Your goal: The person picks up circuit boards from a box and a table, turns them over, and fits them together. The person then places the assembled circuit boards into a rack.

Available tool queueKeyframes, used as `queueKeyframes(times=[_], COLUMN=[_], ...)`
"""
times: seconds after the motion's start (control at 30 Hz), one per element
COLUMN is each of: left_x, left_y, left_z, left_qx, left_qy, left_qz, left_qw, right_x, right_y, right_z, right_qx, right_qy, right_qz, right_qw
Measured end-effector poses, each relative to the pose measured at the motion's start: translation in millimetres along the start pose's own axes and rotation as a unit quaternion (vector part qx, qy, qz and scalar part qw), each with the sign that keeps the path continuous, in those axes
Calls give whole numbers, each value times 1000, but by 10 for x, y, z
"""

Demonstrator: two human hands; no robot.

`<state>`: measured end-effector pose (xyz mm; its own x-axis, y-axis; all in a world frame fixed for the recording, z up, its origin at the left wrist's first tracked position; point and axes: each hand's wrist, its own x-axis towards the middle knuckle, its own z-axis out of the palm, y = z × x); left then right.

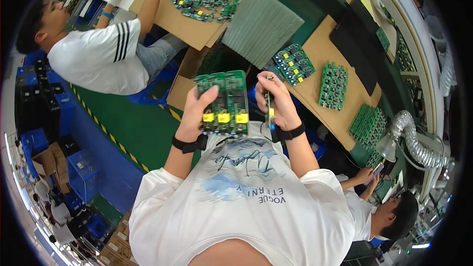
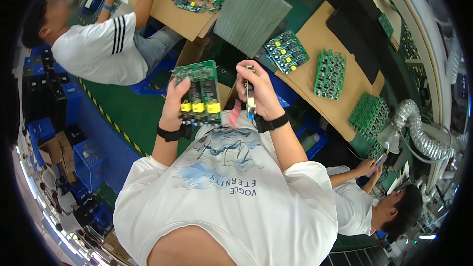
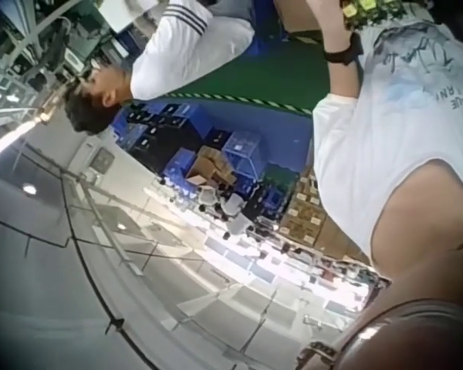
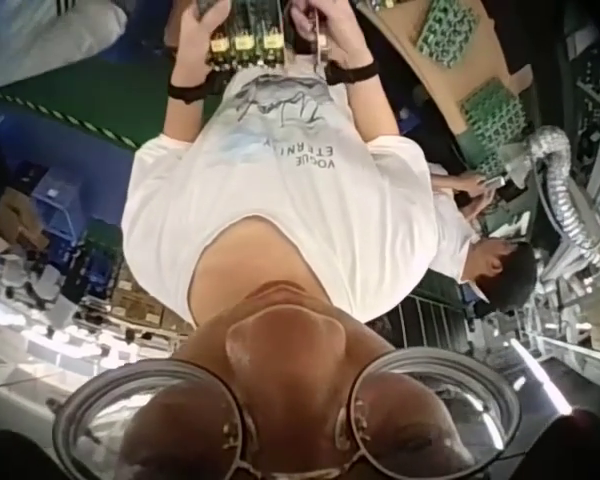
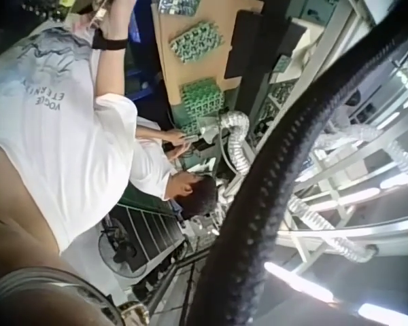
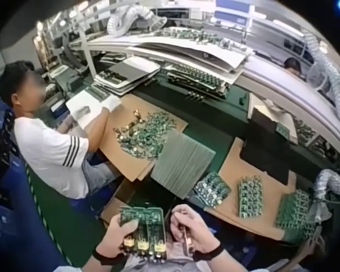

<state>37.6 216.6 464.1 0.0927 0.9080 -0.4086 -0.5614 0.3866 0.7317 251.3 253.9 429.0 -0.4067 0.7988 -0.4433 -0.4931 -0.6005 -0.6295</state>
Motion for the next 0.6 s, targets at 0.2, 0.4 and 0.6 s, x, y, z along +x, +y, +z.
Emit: queueKeyframes(times=[0.2, 0.4, 0.6], left_x=[17, 141, 247], left_y=[-177, -346, -417], left_z=[59, 174, 375], left_qx=[-11, 58, 86], left_qy=[31, 26, 26], left_qz=[-50, -62, -62], left_qw=[998, 996, 994], right_x=[444, 636, 694], right_y=[202, 142, 237], right_z=[-1596, -2128, -2234], right_qx=[-167, -487, -531], right_qy=[401, 576, 556], right_qz=[-232, -188, -309], right_qw=[870, 629, 561])
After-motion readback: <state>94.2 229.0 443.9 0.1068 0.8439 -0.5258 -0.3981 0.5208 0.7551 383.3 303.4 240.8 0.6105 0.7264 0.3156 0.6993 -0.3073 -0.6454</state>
